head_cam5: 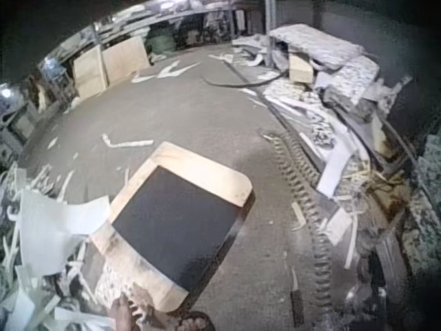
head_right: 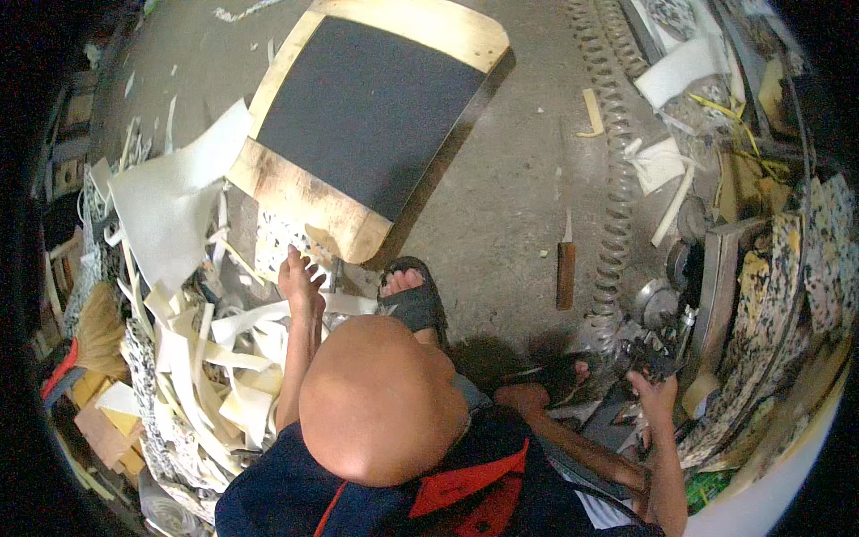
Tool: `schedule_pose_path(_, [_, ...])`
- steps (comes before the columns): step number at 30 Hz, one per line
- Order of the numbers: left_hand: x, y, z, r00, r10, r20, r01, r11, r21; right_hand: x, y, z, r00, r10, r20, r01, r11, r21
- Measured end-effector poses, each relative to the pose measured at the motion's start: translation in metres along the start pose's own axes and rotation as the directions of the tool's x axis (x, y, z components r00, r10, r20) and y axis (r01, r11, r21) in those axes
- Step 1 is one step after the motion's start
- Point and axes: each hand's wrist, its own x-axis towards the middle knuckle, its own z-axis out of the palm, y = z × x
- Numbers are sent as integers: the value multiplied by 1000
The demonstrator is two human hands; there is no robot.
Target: The person sprays a dark substance onto a wooden board, then places a white sheet over it and trims the excess with a knife. They then measure and handle thin wooden strips, stacking them on the floor.
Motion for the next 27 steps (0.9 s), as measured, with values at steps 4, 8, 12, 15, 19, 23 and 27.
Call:
schedule_pose_path(4, [56, 39, -18, 997, 55, -49, -58, 996, -68, 9, -25, 79, 963, 202, -180, -168, 968, 186])
schedule_pose_path(8, [90, -1, -1, 975, 54, 214, -44, 998, -53, -5, -6, 56, 933, 239, -269, -165, 948, 270])
schedule_pose_path(12, [97, -5, 11, 956, -19, 292, 65, 987, -150, -7, -108, 21, 935, 176, -309, -172, 984, 42])
schedule_pose_path(15, [104, 4, 38, 949, -40, 312, 99, 980, -174, 5, -78, 0, 836, 209, -507, -230, 973, 23])
schedule_pose_path(19, [130, 15, -10, 972, 10, 236, 79, 928, -364, -26, -165, 16, 919, -61, -389, 65, 998, -5])
schedule_pose_path(23, [137, 68, 25, 952, 29, 303, 135, 852, -506, -27, -163, 29, 832, -238, -501, 426, 852, 303])
schedule_pose_path(27, [159, 95, 8, 944, -54, 327, 252, 759, -600, -15, -223, 47, 773, -481, -413, 611, 739, 284])
